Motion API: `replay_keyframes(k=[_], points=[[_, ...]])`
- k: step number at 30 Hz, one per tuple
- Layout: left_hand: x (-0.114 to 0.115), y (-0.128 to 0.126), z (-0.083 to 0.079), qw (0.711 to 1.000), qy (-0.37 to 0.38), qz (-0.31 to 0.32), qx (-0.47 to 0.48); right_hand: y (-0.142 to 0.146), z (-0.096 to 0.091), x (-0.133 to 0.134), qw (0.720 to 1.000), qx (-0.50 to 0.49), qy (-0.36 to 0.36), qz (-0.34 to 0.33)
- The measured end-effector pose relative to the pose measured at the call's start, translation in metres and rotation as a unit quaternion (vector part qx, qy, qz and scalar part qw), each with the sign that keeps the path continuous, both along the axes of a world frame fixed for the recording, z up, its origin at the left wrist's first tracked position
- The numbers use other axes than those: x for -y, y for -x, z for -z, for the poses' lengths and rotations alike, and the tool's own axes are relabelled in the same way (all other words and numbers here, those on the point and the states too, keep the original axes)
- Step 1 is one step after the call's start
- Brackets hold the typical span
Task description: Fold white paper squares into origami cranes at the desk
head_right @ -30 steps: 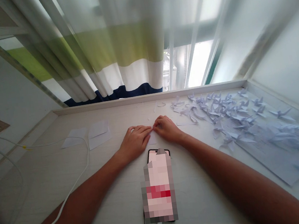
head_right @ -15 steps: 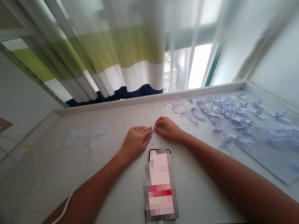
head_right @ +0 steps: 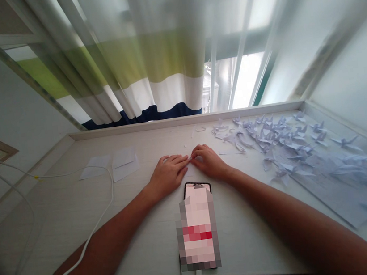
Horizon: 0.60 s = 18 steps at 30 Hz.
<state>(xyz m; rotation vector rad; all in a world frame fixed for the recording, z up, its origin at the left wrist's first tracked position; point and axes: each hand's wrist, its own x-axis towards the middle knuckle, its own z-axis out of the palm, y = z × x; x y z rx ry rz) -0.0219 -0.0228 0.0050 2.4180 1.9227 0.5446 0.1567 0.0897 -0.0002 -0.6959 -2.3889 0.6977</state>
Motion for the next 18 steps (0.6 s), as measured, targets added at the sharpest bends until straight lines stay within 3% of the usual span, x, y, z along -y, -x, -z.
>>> replay_keyframes(k=[10,18], points=[[-0.001,0.001,0.002,1.000,-0.014,0.003,0.011,-0.012,-0.003,0.013,1.000,0.016,0.016,-0.015],[-0.001,0.003,0.008,0.999,-0.029,0.010,0.022,-0.005,0.001,0.009,0.999,0.026,0.016,0.045]])
